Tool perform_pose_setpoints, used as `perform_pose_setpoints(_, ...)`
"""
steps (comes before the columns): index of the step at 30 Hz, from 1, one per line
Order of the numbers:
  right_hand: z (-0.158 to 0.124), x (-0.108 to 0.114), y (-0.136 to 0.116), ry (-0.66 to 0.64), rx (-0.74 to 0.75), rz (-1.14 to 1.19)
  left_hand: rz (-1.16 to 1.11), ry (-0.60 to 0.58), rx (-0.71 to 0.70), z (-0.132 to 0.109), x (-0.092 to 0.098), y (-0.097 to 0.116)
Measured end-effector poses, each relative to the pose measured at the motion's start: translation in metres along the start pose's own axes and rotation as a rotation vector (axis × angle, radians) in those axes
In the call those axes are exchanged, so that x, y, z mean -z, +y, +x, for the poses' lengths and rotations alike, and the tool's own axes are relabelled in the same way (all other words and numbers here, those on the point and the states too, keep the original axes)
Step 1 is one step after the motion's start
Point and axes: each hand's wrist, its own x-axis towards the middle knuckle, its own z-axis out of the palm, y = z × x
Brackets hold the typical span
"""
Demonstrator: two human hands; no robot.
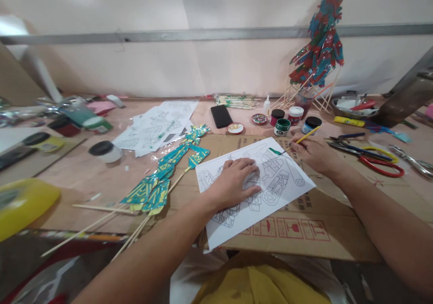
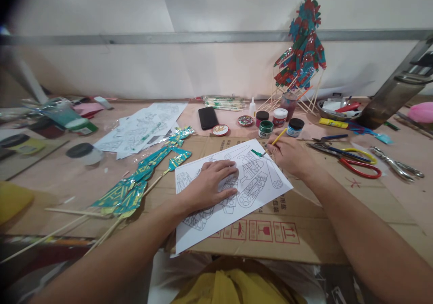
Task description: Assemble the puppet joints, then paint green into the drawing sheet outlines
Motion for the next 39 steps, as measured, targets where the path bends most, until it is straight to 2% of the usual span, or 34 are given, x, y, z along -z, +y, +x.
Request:
perform_pose_setpoints(9,0.0008,-0.0003,0.0049,0.026,0.041,0.014,-0.004,0.019,-0.006,-0.0003,-0.0006,-0.0013)
perform_pose_setpoints(16,-0.0007,-0.0011,0.0048,-0.020,0.027,0.022,0.008,0.008,0.000,-0.0003,0.0001,-0.0001)
perform_pose_setpoints(25,0.0009,0.0016,0.0051,0.024,0.042,0.041,-0.003,0.008,-0.005,0.0001,0.0004,-0.0005)
perform_pose_setpoints(39,0.0022,0.0015,0.0046,0.015,0.035,0.040,0.000,0.002,-0.006,0.0002,0.0004,-0.0004)
